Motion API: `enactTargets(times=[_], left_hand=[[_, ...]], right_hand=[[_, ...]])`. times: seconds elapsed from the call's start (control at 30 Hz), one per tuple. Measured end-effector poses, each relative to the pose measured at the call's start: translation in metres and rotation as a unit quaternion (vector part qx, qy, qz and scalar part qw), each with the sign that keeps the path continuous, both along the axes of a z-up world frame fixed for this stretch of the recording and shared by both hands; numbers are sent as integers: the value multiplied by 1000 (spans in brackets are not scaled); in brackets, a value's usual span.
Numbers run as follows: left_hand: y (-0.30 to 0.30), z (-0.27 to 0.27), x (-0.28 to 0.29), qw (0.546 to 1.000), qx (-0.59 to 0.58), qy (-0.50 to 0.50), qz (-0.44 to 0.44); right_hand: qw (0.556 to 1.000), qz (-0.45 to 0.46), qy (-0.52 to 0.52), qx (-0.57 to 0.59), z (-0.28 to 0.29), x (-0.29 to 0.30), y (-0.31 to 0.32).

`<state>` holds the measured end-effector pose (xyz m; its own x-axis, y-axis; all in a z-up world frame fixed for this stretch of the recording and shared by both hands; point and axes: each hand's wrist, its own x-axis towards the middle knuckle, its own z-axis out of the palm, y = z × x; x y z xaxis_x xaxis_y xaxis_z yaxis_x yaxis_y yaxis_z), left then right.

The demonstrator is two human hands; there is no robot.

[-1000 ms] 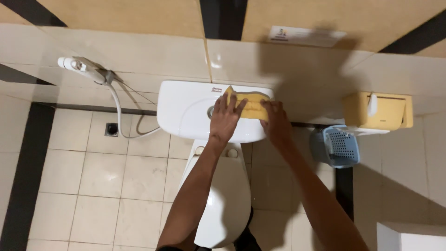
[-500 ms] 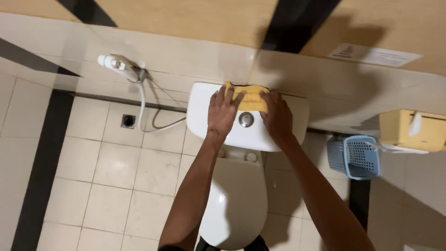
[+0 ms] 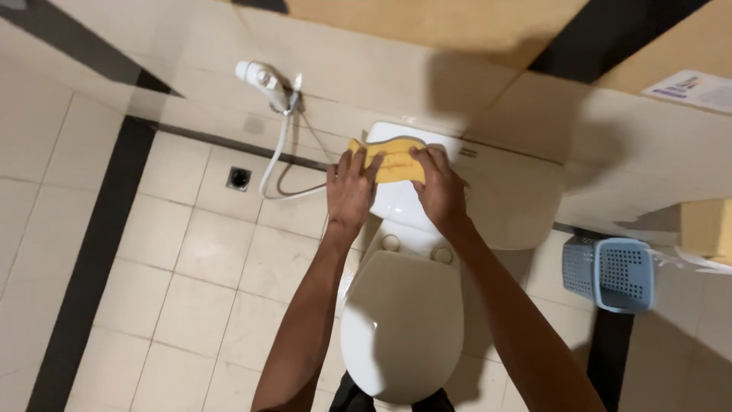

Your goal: The person cleans a white toilet in a bathroom using a yellow sponge. They wipe the toilet tank, seat, and lid, periodically rinsing the sponge in the sink and wringing it out on a green cloth.

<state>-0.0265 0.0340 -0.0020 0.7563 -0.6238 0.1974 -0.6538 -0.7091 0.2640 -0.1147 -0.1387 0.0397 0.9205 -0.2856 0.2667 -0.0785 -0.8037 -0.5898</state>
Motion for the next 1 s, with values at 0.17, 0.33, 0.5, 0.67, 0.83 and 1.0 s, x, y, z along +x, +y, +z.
enactTargets(times=[0.17, 0.33, 0.5, 0.67, 0.83, 1.0], left_hand=[[22, 0, -19, 998, -33, 36, 32], [35, 1, -46, 998, -36, 40, 39], [34, 3, -78, 998, -25, 44, 39], [11, 2, -114, 998, 70, 3, 8], [-41, 9, -153, 996, 75, -41, -37], [-113, 3, -178, 939, 231, -236, -95]], right_hand=[[999, 28, 7, 25, 12, -10, 24], [998, 38, 29, 29, 14, -32, 37], [995, 39, 91, 3, 11, -67, 37], [992, 29, 124, -11, 8, -108, 16], [993, 9, 112, -22, 11, -154, -27], [998, -15, 54, -8, 9, -192, -83]])
